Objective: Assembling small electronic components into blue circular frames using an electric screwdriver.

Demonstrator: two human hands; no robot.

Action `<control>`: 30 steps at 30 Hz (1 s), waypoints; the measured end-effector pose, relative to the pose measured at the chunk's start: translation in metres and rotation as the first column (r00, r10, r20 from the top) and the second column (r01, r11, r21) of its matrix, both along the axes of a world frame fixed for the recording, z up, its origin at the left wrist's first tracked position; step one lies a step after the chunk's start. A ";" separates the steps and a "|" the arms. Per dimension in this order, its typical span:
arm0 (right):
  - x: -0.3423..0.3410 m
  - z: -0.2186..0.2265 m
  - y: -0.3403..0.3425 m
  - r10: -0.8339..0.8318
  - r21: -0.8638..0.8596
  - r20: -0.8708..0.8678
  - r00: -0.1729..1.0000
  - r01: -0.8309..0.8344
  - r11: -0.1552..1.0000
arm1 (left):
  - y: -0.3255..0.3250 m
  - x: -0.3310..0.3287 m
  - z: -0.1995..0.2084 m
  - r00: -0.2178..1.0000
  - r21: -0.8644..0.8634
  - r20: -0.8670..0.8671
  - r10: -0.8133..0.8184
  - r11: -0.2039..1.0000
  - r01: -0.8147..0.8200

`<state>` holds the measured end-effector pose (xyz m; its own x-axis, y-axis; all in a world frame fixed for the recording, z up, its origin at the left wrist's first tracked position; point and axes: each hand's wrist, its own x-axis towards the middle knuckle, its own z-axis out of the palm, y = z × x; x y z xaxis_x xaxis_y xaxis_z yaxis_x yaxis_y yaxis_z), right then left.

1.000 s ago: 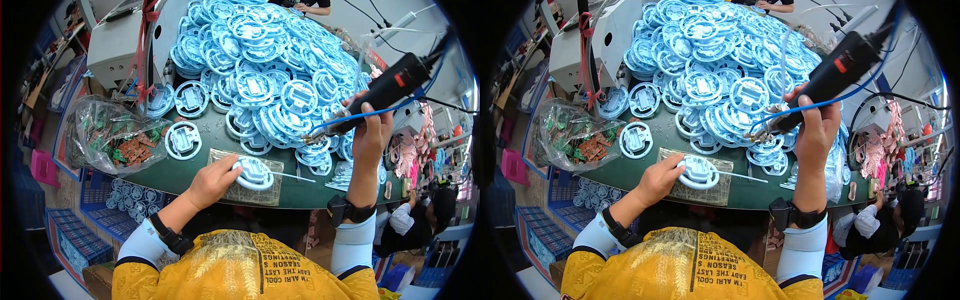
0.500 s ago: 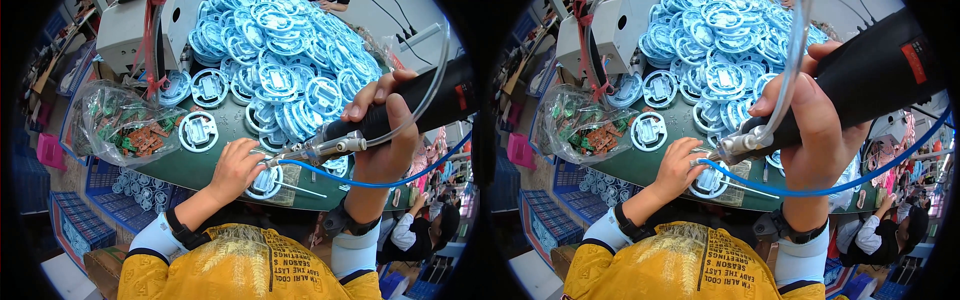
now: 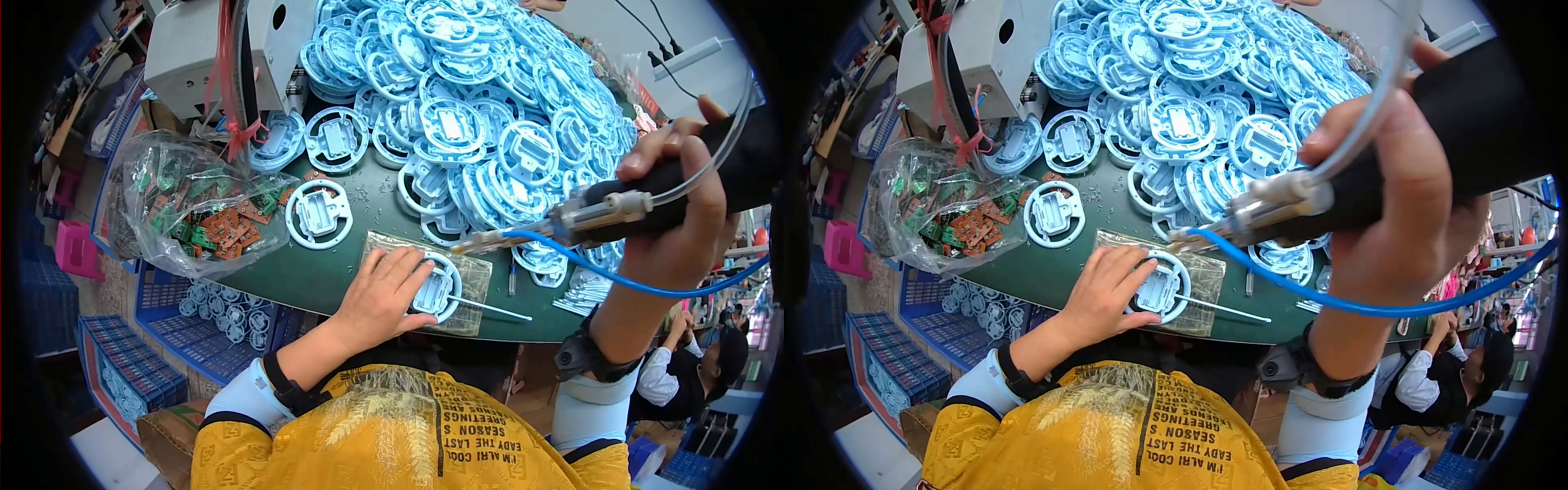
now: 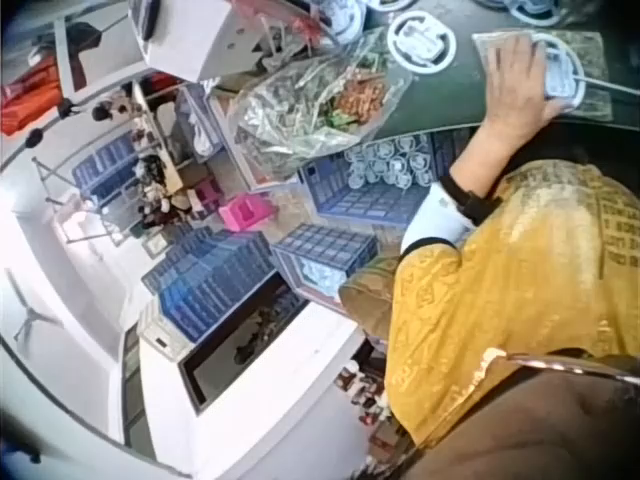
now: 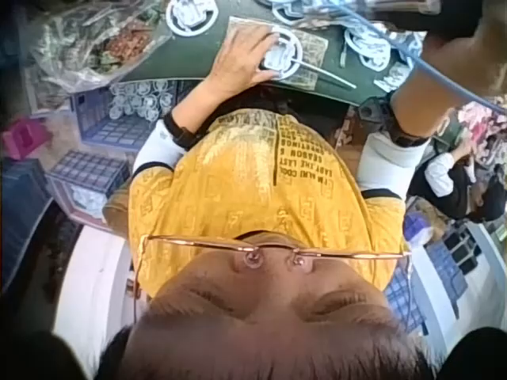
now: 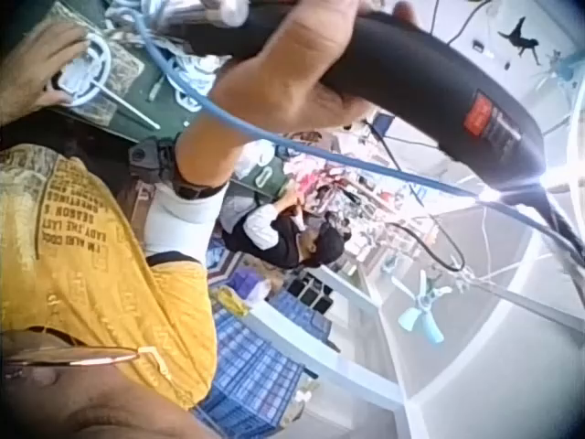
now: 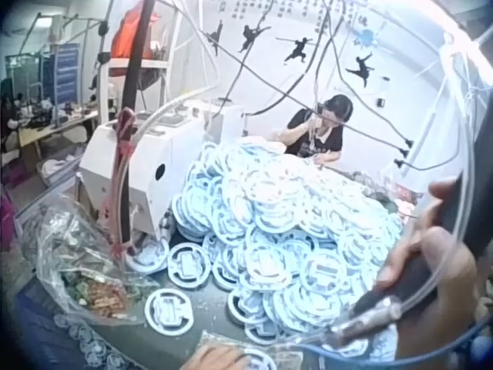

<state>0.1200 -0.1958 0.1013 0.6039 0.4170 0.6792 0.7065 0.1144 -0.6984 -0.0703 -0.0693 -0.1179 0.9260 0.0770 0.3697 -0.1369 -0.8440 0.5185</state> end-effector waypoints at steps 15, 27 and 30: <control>-0.024 -0.052 0.042 0.146 0.158 -0.217 0.965 -0.113 0.981 | -0.004 0.003 -0.013 0.998 -0.117 -0.059 -0.017 0.993 0.010; -0.018 -0.065 0.037 0.145 0.146 -0.175 0.974 -0.120 0.982 | -0.004 0.006 -0.019 0.999 -0.151 -0.005 0.046 0.987 -0.046; -0.022 -0.070 0.041 0.130 0.133 -0.176 0.976 -0.107 0.985 | -0.006 0.001 -0.019 0.999 -0.165 -0.015 0.049 0.985 -0.051</control>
